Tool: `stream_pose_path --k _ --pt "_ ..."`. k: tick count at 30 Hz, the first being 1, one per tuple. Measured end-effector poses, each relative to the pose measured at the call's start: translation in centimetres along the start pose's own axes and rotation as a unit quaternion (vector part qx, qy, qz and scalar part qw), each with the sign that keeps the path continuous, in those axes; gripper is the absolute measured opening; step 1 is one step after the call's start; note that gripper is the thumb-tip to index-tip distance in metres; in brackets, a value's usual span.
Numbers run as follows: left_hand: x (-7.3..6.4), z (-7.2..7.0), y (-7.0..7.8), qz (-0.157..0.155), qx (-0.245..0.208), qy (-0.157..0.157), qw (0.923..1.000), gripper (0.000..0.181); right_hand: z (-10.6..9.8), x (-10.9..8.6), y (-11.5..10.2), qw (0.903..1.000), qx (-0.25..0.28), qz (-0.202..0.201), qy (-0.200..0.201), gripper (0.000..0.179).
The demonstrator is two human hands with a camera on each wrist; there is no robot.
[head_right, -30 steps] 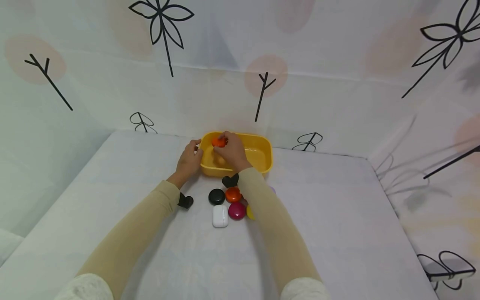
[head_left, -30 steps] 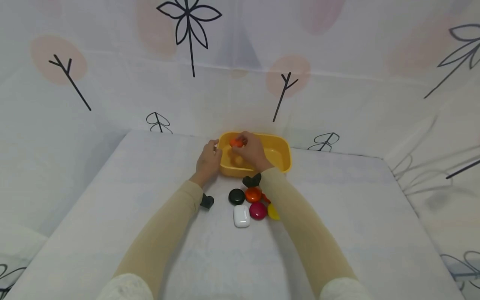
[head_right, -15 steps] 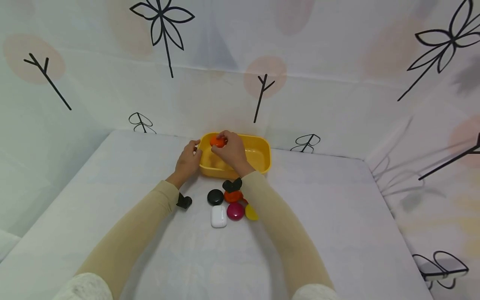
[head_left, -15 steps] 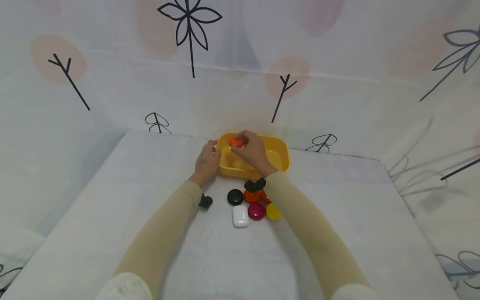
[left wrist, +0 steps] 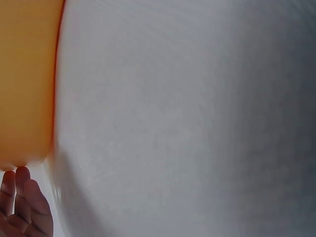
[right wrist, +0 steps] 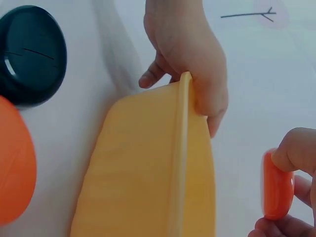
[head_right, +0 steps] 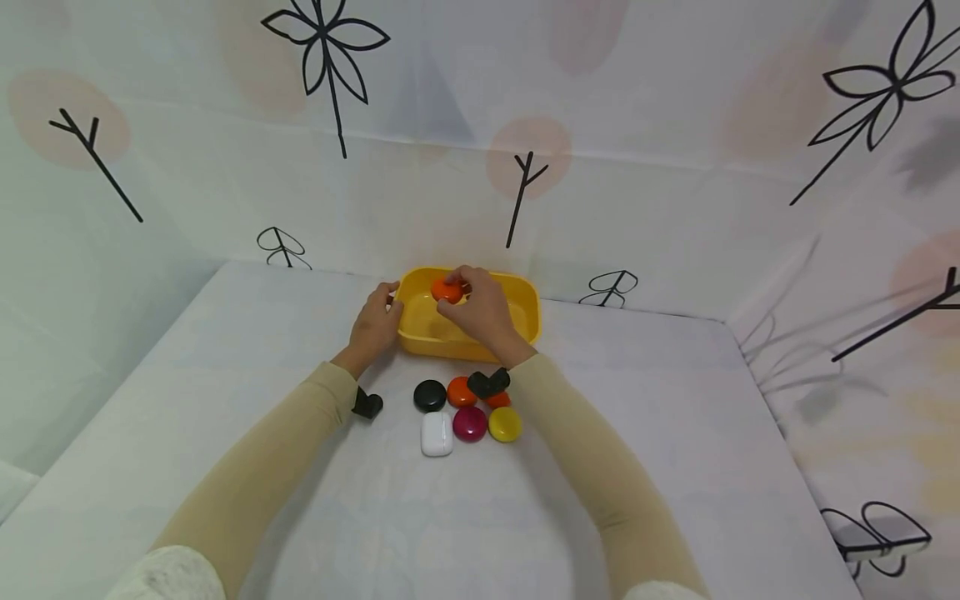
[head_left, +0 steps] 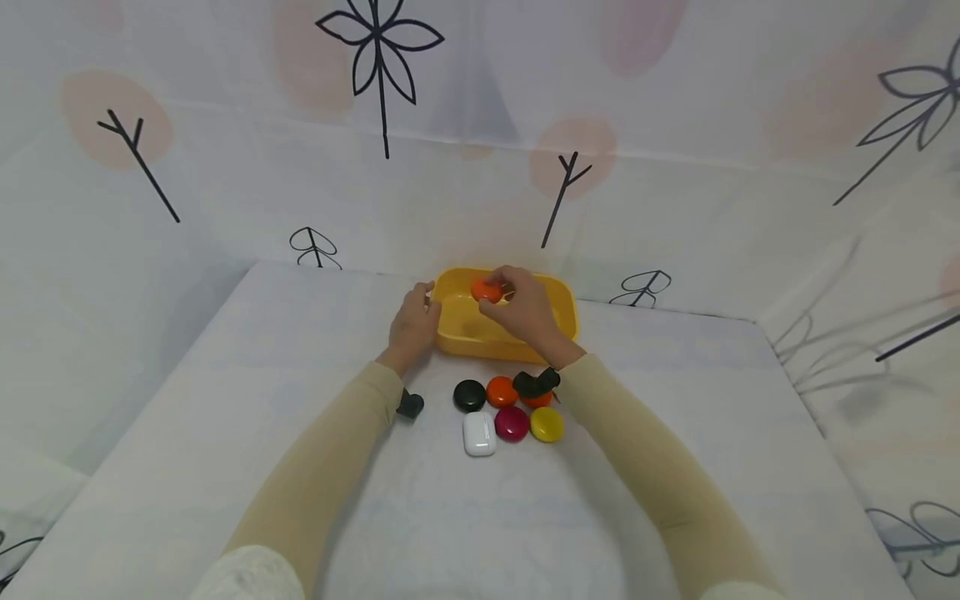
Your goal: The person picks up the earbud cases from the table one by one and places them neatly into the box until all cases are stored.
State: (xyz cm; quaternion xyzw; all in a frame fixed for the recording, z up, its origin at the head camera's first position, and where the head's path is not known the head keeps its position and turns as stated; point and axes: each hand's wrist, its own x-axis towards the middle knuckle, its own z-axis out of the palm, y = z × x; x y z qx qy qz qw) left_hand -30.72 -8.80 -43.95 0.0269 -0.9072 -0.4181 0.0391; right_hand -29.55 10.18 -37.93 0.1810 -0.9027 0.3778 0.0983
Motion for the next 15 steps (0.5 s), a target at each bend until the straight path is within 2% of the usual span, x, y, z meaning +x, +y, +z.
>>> stream_pose_path --k 7,15 --pt "0.0 -0.1 -0.1 0.003 0.000 -0.002 1.0000 0.046 -1.5 -1.5 -0.3 0.9995 -0.005 -0.030 -0.003 0.032" --pt "0.2 0.1 -0.3 -0.009 -0.005 -0.006 0.9999 0.047 -3.4 -4.1 0.3 0.9994 -0.012 -0.028 -0.013 0.033"
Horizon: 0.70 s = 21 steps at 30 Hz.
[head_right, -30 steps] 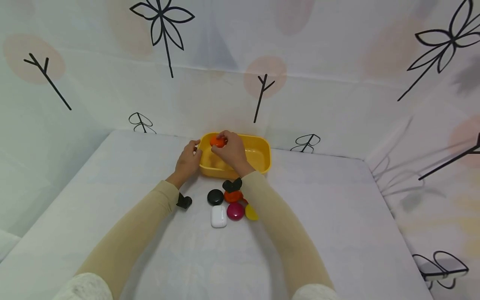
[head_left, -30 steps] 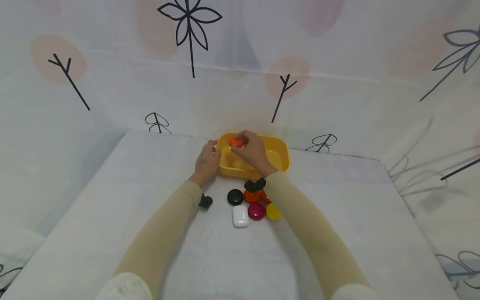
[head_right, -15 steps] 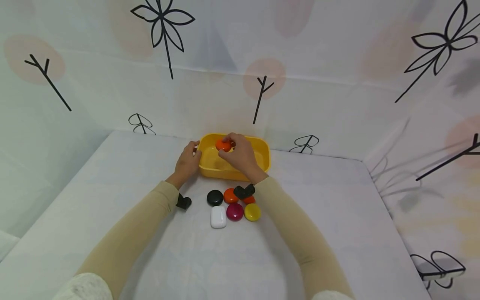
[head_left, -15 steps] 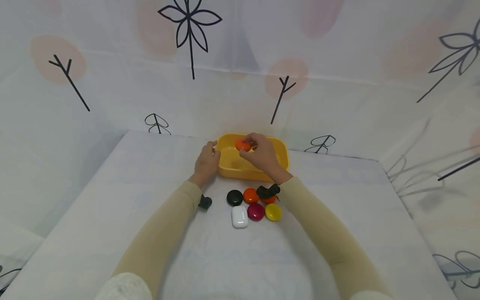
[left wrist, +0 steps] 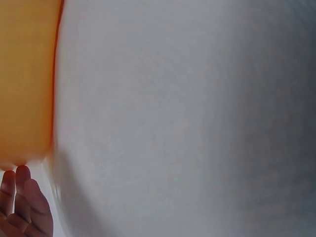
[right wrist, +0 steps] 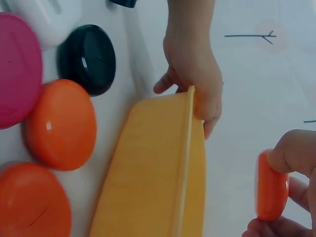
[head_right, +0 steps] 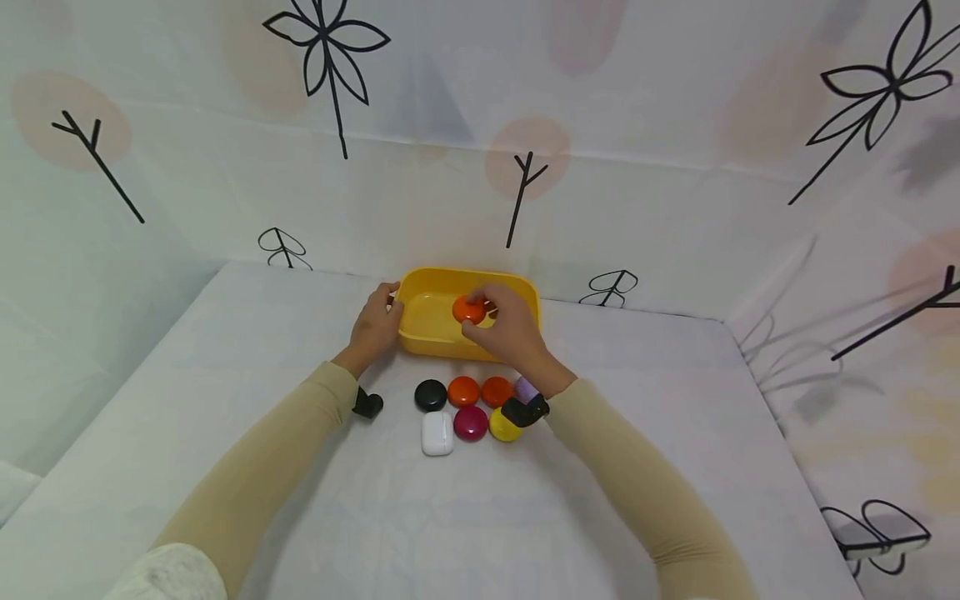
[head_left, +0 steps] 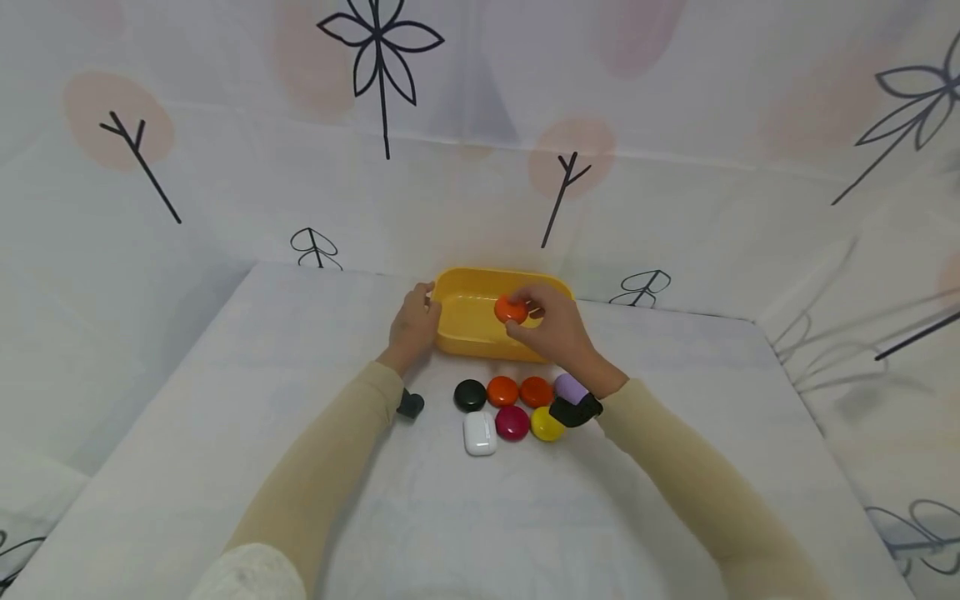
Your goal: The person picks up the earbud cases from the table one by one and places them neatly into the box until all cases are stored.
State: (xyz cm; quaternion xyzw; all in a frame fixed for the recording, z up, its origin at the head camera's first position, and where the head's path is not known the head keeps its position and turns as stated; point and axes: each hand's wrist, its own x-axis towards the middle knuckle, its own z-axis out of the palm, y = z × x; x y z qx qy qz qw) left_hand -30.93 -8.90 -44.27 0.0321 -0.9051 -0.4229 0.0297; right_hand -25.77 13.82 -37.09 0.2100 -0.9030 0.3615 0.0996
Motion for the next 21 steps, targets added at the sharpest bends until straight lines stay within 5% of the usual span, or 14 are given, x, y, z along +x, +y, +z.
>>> stream_pose_path --k 8,21 --pt "-0.1 0.0 0.2 0.004 0.002 -0.001 1.0000 0.047 -1.7 -3.2 1.1 0.9990 -0.016 0.030 -0.028 0.033" --pt "-0.1 -0.1 0.2 -0.011 0.013 -0.006 0.9998 0.048 -3.5 -7.5 2.4 0.9957 -0.071 0.019 -0.057 0.035"
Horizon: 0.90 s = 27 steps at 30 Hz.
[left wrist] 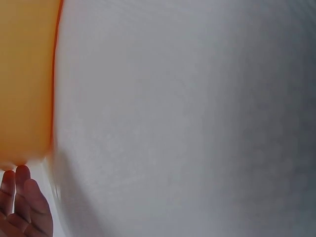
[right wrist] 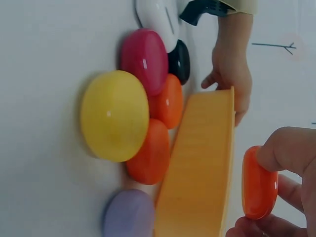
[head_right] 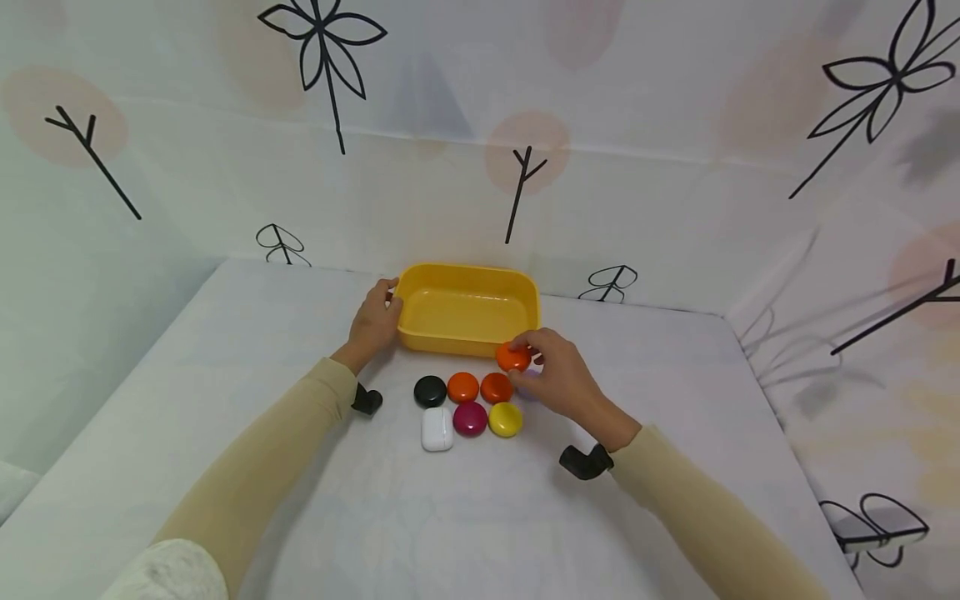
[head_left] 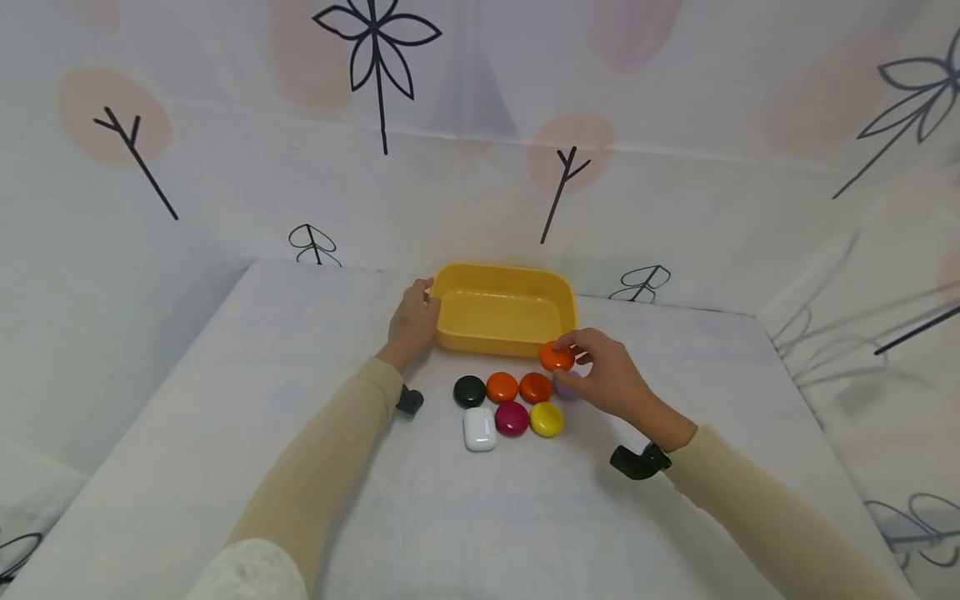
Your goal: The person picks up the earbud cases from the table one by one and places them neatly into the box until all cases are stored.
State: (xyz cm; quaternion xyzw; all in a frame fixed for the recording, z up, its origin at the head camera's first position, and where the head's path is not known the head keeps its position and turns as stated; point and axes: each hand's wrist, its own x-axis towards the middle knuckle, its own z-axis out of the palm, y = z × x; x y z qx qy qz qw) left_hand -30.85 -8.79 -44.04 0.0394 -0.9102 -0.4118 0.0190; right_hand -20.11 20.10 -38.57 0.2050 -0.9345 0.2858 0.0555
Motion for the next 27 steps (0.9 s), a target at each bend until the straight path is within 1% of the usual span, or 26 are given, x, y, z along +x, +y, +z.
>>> stream_pose_path --k 5,9,19,22,27 --pt "0.2 0.1 0.0 0.002 0.000 0.004 1.0000 0.047 0.1 -1.5 0.6 0.9999 -0.005 -0.009 0.005 0.035" --pt "0.2 0.1 0.0 0.003 -0.001 0.006 1.0000 0.047 0.4 -2.6 1.2 0.9999 -0.014 -0.008 0.002 0.035" --pt "0.1 0.3 0.0 -0.001 0.004 0.008 1.0000 0.047 0.3 -5.4 2.3 0.9986 -0.013 0.033 -0.039 0.034" --pt "0.1 0.3 0.0 -0.001 0.002 0.009 1.0000 0.047 0.4 -5.9 2.7 0.9978 -0.017 0.043 -0.048 0.035" --pt "0.2 0.2 -0.2 0.006 -0.001 0.013 0.9999 0.047 1.0 -6.2 3.2 0.9969 -0.019 0.046 -0.062 0.035"
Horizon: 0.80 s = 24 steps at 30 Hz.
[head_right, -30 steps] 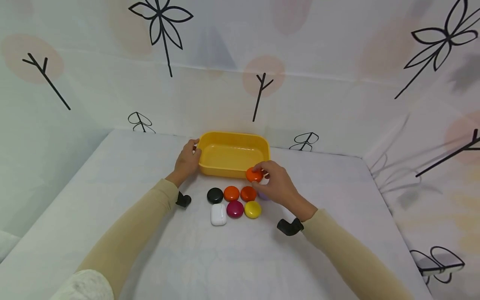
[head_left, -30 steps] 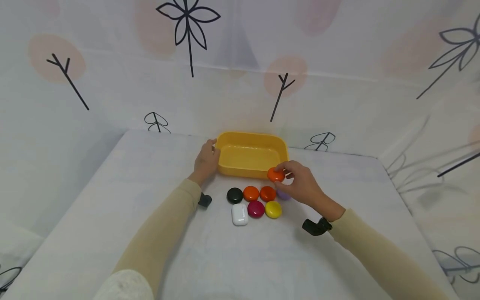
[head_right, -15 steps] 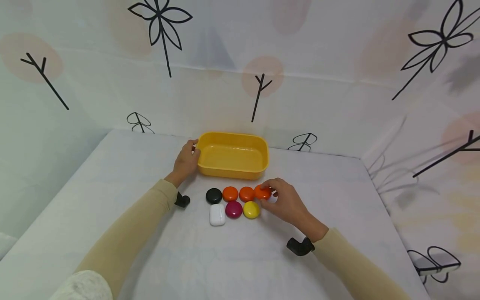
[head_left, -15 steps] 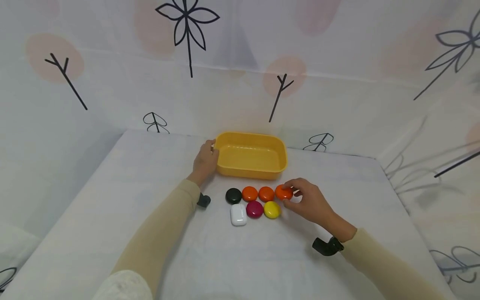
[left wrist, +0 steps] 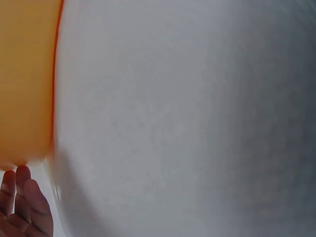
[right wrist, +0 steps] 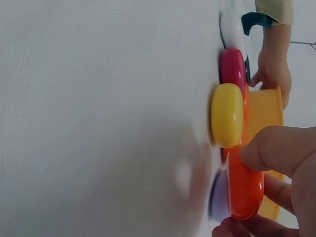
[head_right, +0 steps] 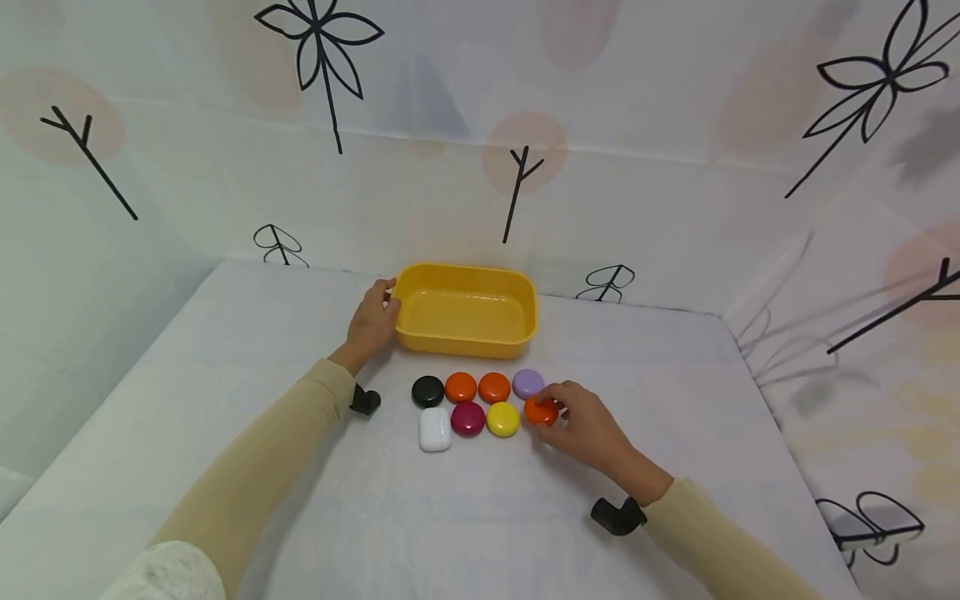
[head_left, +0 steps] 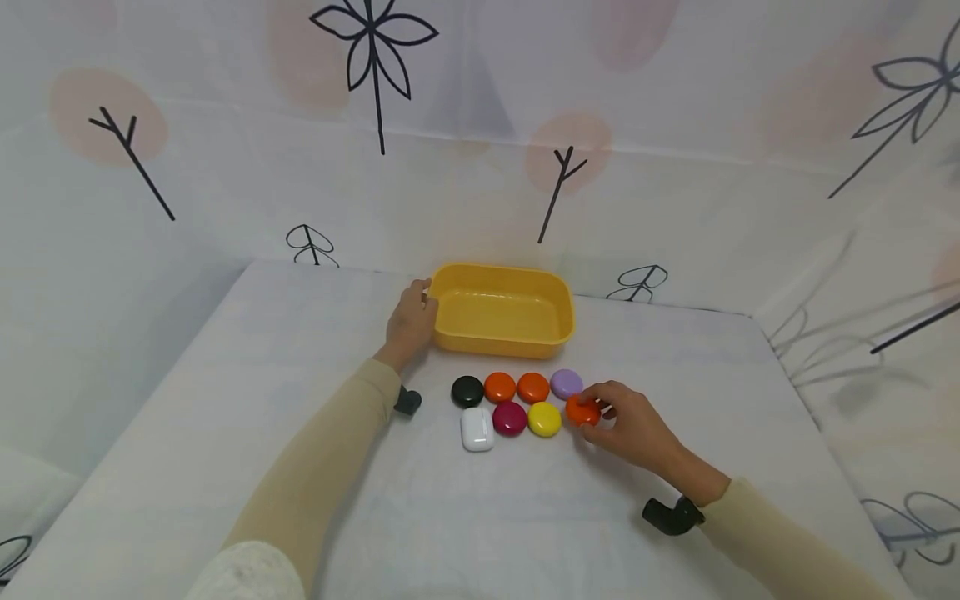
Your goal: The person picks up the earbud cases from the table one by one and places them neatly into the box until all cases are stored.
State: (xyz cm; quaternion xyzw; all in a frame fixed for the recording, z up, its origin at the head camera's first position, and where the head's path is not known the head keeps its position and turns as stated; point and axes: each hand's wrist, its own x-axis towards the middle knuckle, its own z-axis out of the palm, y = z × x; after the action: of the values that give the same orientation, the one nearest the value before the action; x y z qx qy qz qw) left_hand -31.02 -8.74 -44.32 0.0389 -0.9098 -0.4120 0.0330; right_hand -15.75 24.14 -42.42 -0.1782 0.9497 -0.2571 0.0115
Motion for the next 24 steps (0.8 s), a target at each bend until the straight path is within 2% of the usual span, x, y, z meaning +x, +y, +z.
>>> stream_pose_path --k 13,20,24 --pt "-0.1 0.0 0.2 -0.004 -0.004 -0.008 0.9999 0.048 1.1 0.2 0.3 0.9991 0.006 0.033 -0.025 0.034" --pt "-0.4 0.0 0.1 -0.022 -0.006 -0.014 0.9996 0.049 1.4 0.6 0.3 0.9974 -0.043 0.037 -0.045 0.037" --pt "-0.5 0.0 -0.1 -0.023 -0.007 0.001 0.9997 0.049 1.0 1.3 0.2 0.9973 -0.056 0.027 -0.039 0.034"
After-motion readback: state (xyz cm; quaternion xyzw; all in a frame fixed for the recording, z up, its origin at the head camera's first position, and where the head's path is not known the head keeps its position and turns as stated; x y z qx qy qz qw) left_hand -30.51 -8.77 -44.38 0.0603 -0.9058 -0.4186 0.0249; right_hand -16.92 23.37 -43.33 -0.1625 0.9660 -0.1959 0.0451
